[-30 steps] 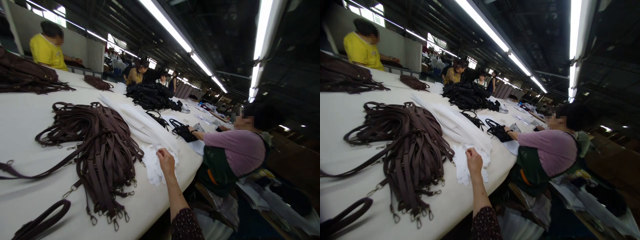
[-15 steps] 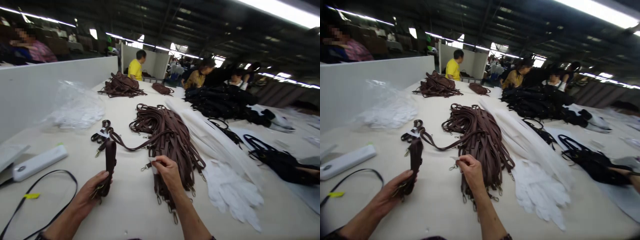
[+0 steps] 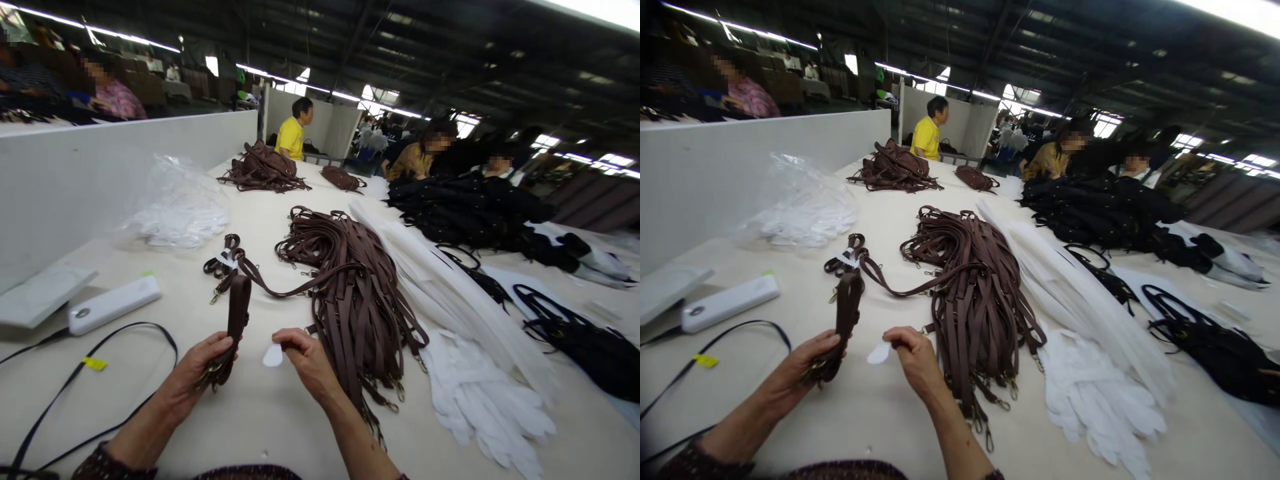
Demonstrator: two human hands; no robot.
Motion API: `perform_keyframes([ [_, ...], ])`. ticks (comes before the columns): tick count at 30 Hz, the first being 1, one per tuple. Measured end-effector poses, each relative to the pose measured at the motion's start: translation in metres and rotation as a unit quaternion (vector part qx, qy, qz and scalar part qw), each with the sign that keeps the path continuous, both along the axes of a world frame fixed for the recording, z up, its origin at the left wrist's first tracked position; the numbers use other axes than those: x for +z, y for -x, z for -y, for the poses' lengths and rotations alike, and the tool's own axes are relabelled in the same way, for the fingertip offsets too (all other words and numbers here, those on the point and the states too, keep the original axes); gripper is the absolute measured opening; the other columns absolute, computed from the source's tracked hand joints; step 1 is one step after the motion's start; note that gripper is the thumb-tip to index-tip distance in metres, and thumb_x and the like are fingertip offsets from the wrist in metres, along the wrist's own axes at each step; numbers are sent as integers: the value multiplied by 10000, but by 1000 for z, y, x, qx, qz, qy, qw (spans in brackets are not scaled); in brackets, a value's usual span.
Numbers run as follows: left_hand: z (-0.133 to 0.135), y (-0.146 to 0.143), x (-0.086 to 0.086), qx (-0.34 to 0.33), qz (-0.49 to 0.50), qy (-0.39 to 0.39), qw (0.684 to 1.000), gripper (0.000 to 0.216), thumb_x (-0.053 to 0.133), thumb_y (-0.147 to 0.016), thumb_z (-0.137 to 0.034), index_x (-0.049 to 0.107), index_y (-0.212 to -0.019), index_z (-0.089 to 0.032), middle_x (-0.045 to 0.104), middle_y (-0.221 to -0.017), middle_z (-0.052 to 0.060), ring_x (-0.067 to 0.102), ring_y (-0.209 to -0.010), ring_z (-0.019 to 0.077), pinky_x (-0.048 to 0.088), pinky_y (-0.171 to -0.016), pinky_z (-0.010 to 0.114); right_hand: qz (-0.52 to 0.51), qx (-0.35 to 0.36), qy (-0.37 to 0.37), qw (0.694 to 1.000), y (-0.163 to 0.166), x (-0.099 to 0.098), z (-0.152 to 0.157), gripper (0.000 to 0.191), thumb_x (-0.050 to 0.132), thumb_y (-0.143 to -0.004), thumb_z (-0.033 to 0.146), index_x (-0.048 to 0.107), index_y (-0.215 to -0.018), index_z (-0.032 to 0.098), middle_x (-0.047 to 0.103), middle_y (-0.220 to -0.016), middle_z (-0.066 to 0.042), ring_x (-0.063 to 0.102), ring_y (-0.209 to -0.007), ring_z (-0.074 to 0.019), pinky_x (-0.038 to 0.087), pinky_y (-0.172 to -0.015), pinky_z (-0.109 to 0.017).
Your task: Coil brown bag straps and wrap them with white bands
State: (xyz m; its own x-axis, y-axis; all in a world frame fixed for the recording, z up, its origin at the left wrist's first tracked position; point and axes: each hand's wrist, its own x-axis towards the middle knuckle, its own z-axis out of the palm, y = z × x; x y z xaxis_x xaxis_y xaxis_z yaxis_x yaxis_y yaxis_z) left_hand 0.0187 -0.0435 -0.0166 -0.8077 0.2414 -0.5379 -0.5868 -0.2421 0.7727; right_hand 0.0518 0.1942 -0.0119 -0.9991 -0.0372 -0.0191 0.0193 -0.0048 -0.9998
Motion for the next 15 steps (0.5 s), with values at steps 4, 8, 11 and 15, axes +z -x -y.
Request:
perform_keyframes([
  [4,2,0,2,-80,-121,158,977,446,759,-764,-500,675,-1073,-191,670,-874,13,569,-807,139,424,-680,208,-3,-8,-147,989,-3,-6,-10,137,644,-757,193,759,-807,246,723,-962,-25,625,-993,-197,418,-974,-362],
  [8,-4,-12,16,-140,-217,212,942,396,690,-801,-524,686,-1057,-221,658,-922,12,564,-804,161,427,-689,249,69,-3,-129,989,-6,-10,-2,116,636,-791,280,731,-798,214,717,-859,-21,626,-874,-192,450,-883,-365],
  [11,-11,-20,22,-183,-241,219,928,386,656,-823,-529,686,-1071,-235,645,-847,10,556,-734,168,427,-637,269,129,4,-5,992,-3,-16,12,214,611,-796,350,730,-847,180,662,-721,-12,583,-658,-151,468,-654,-299],
  [15,-16,-21,13,-215,-294,221,905,300,639,-859,-443,666,-1084,-246,680,-1038,32,590,-958,202,448,-832,298,142,19,54,988,1,-19,21,193,690,-684,339,728,-700,150,648,-666,-18,561,-618,-138,428,-590,-265],
])
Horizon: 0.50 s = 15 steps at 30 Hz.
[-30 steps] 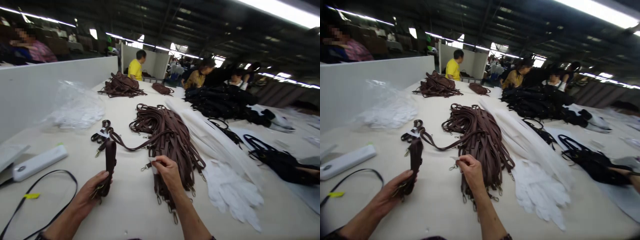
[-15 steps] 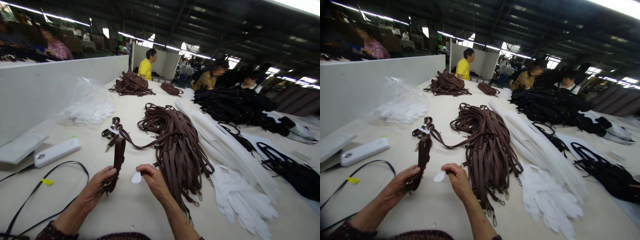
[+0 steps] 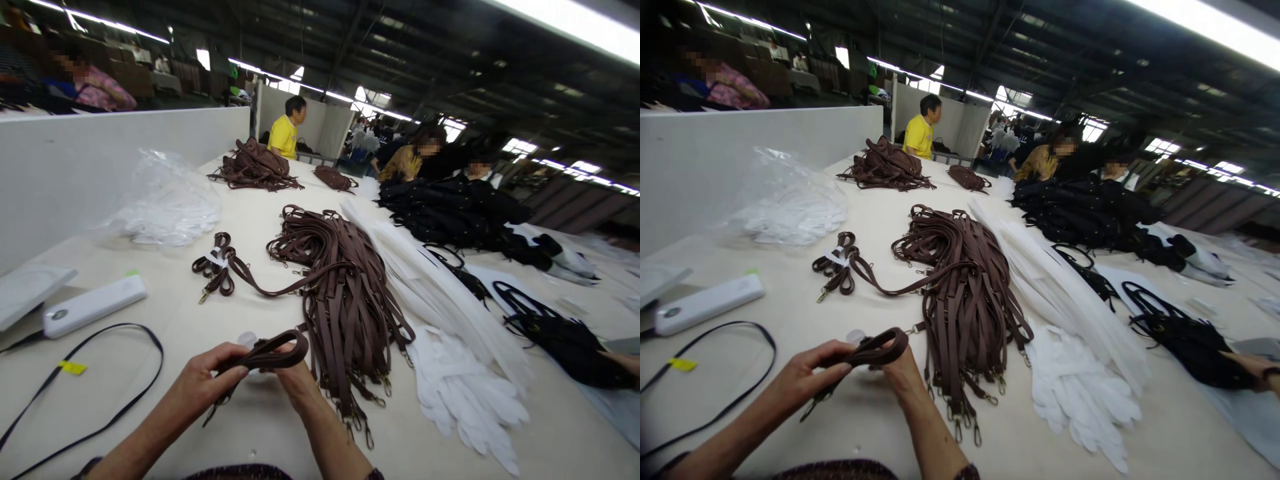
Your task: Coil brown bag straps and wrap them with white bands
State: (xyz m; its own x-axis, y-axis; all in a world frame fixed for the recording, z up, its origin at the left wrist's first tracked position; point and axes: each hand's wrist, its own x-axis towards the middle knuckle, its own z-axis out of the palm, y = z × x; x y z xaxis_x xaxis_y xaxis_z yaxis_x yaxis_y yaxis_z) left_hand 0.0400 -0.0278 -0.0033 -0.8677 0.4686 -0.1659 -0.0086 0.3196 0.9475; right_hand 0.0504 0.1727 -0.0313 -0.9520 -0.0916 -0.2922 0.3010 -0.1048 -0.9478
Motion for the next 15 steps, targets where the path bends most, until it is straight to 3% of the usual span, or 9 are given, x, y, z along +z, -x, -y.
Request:
perform_keyframes([
  [5,-3,2,-16,35,99,-79,991,562,687,-794,-372,442,-1277,-219,617,-821,-14,542,-661,147,405,-606,262,-7,-42,49,998,1,5,0,62,702,-586,206,722,-627,165,640,-616,14,522,-627,-126,413,-658,-270],
  [8,-5,2,-18,80,114,-105,985,826,740,-751,-347,314,-1450,-235,609,-770,-37,533,-643,143,392,-599,246,-6,-38,82,996,2,9,1,96,744,-537,172,722,-630,172,644,-615,26,518,-628,-127,405,-660,-268],
  [10,-6,2,-18,84,121,-105,983,774,764,-736,-361,431,-1422,-231,659,-826,-9,581,-727,168,431,-664,256,-6,-24,77,997,3,11,3,106,765,-566,189,728,-664,170,644,-629,27,512,-619,-118,398,-652,-261],
  [12,-5,4,-18,82,133,-97,983,558,769,-729,-395,639,-1239,-208,710,-944,33,625,-896,221,466,-794,280,-10,-9,70,997,3,12,5,158,782,-612,229,736,-750,166,655,-671,19,533,-637,-117,406,-655,-258],
  [15,-2,7,-19,85,115,-57,988,397,745,-745,-428,735,-1076,-207,735,-983,38,626,-989,262,458,-876,301,17,-19,88,996,-2,7,7,312,820,-627,278,716,-894,156,670,-711,1,566,-646,-123,416,-632,-250],
])
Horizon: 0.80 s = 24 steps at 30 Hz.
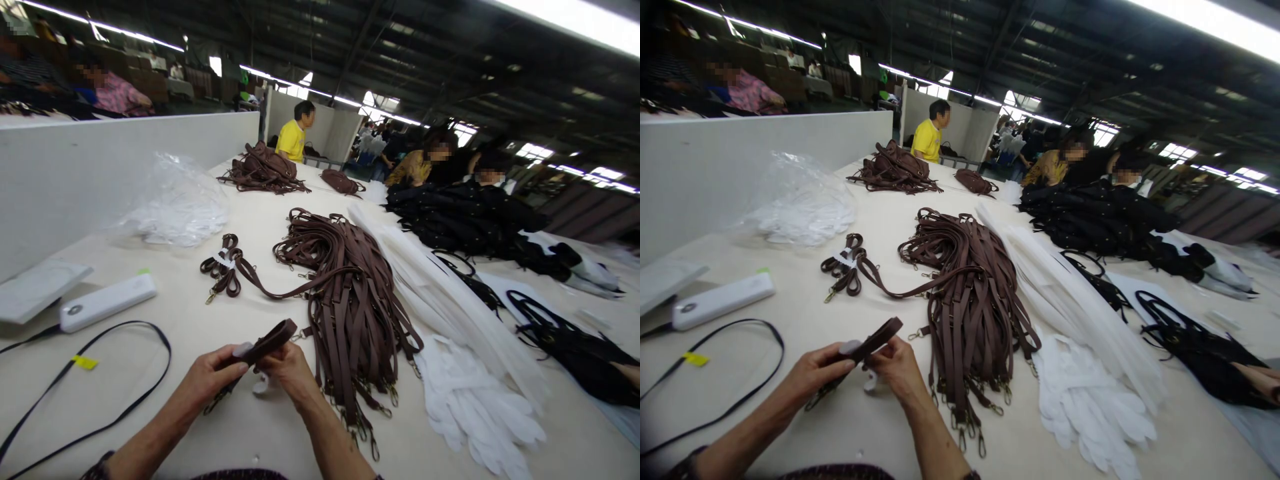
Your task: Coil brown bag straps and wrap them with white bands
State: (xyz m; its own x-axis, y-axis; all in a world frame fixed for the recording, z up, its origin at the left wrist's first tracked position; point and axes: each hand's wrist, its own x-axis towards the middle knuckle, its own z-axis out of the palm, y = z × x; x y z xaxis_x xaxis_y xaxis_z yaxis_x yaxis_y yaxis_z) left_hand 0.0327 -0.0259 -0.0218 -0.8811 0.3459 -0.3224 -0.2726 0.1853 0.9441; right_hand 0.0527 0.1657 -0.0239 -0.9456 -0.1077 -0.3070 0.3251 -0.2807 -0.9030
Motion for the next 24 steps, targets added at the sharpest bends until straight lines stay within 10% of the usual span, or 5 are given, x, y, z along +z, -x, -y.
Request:
perform_keyframes([
  [8,16,-2,-19,-1,-203,193,960,268,641,-852,-348,706,-1111,-330,701,-1132,-9,598,-1112,220,404,-1003,306,108,-37,62,992,-43,-25,-6,278,785,-619,241,716,-874,153,718,-833,-45,627,-693,-135,502,-706,-284],
  [12,14,-7,-32,-11,-236,252,939,296,604,-868,-346,697,-1147,-328,697,-1097,30,598,-1076,251,415,-998,358,-59,-8,-130,990,-55,-20,-8,300,592,-717,90,767,-927,214,727,-969,-55,653,-953,-185,486,-921,-331],
  [18,16,-6,-30,-10,-169,219,961,308,604,-839,-368,700,-1129,-325,688,-1185,29,591,-1159,269,406,-1070,403,-281,100,-411,862,-59,-36,-17,430,512,-859,122,694,-1169,358,696,-1230,-39,605,-1152,-244,471,-982,-425],
  [24,15,9,-43,-47,-135,208,967,319,647,-729,-420,742,-1033,-422,720,-1159,-8,583,-1222,346,452,-1072,455,-365,213,-437,794,-35,-14,-22,207,732,-777,326,718,-931,464,744,-1071,47,670,-985,-225,530,-782,-365],
])
